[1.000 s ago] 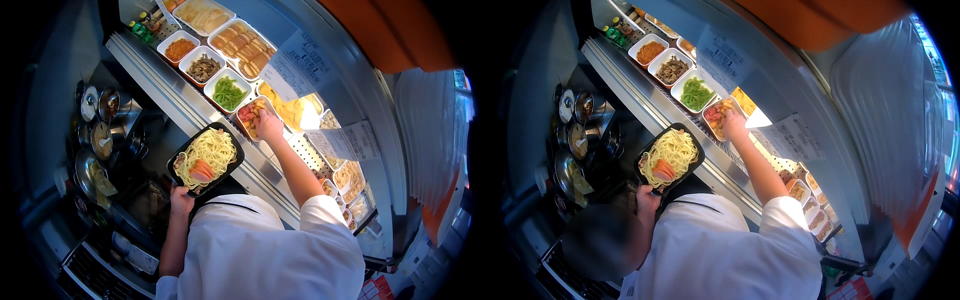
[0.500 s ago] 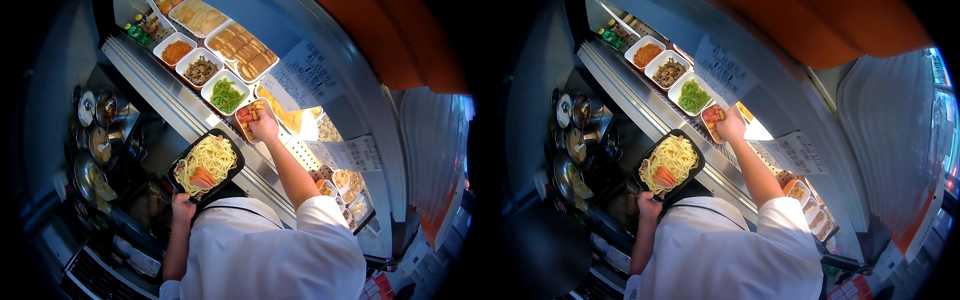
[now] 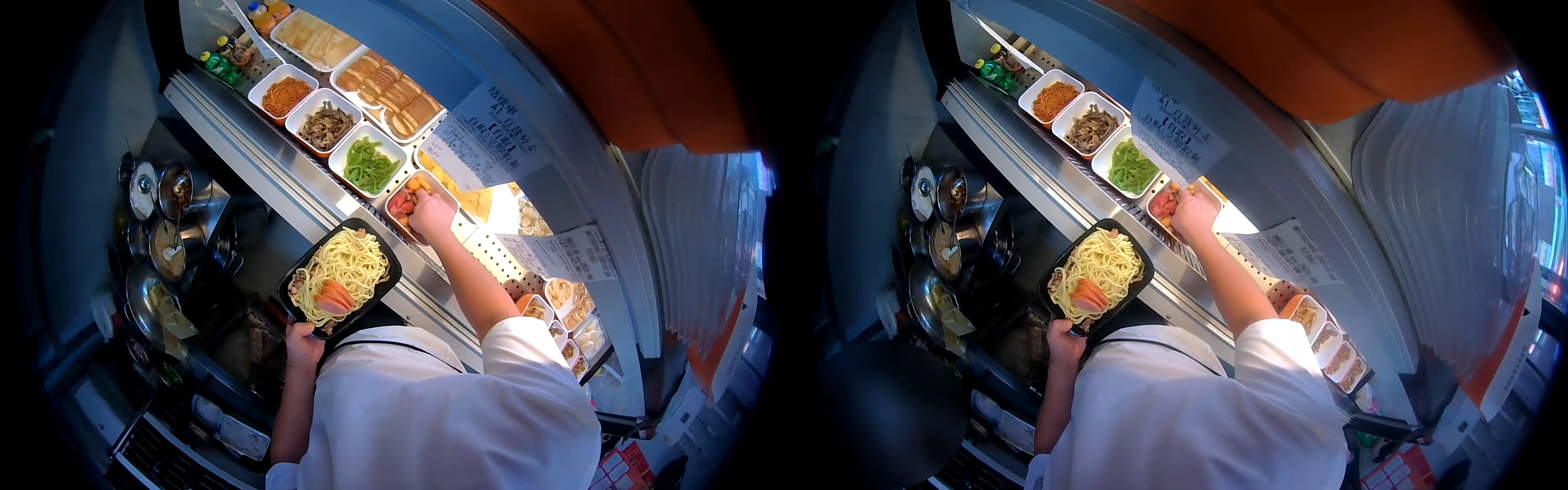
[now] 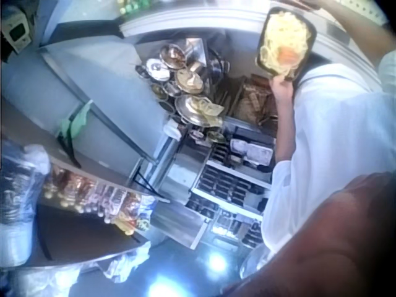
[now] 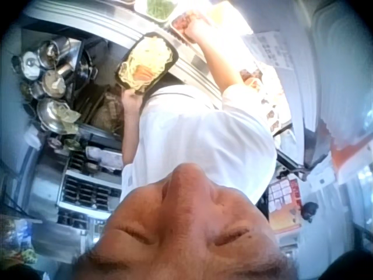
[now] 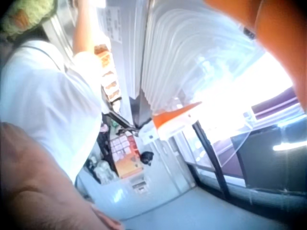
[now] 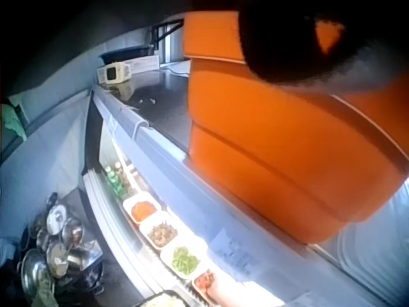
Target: The person retrieves a container of cooked meat and places it on a table. They then take a portion of noodles from a large bowl and place them into a black tray. Finally, they add various toppings, including sliced sausage, mushrooms, and pickled vegetables, from a refrigerated display case into the tray.
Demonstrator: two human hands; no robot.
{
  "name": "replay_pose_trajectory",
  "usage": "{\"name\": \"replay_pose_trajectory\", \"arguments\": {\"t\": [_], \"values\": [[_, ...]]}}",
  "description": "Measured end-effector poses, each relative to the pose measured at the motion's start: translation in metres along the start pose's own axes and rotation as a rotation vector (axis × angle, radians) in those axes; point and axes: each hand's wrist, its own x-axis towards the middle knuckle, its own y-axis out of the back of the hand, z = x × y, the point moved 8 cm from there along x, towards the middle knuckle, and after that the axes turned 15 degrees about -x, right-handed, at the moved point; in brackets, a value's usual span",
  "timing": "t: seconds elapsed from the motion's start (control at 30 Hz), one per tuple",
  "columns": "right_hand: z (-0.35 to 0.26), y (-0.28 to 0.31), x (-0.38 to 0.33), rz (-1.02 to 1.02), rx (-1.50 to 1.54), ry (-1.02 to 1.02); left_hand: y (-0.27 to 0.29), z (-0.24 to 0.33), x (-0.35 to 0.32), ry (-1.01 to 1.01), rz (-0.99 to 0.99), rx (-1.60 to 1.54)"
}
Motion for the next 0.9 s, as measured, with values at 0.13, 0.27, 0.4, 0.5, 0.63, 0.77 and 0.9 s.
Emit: {"name": "replay_pose_trajectory", "arguments": {"t": [0.13,0.27,0.4,0.5,0.63,0.77,0.9], "values": [[-0.004,0.001,-0.005,0.084,-0.158,0.077,-0.008,0.001,-0.001,-0.002,0.003,-0.010],[-0.002,-0.006,-0.003,0.069,-0.235,0.087,-0.009,0.001,-0.001,0.012,-0.008,-0.012],[0.004,0.001,-0.006,0.122,-0.077,0.077,-0.011,0.001,-0.001,0.008,-0.018,-0.016],[0.002,0.004,-0.008,0.141,-0.129,0.115,-0.015,0.000,-0.001,0.013,-0.026,-0.030],[-0.003,0.002,-0.006,0.161,-0.271,0.162,-0.018,0.000,0.000,-0.005,-0.047,-0.044],[0.004,-0.010,0.002,0.034,-0.237,0.134,-0.013,-0.001,-0.001,-0.002,-0.048,-0.043],[0.011,0.008,-0.005,0.245,-0.117,0.144,-0.014,-0.001,0.000,0.012,-0.015,-0.059]]}}
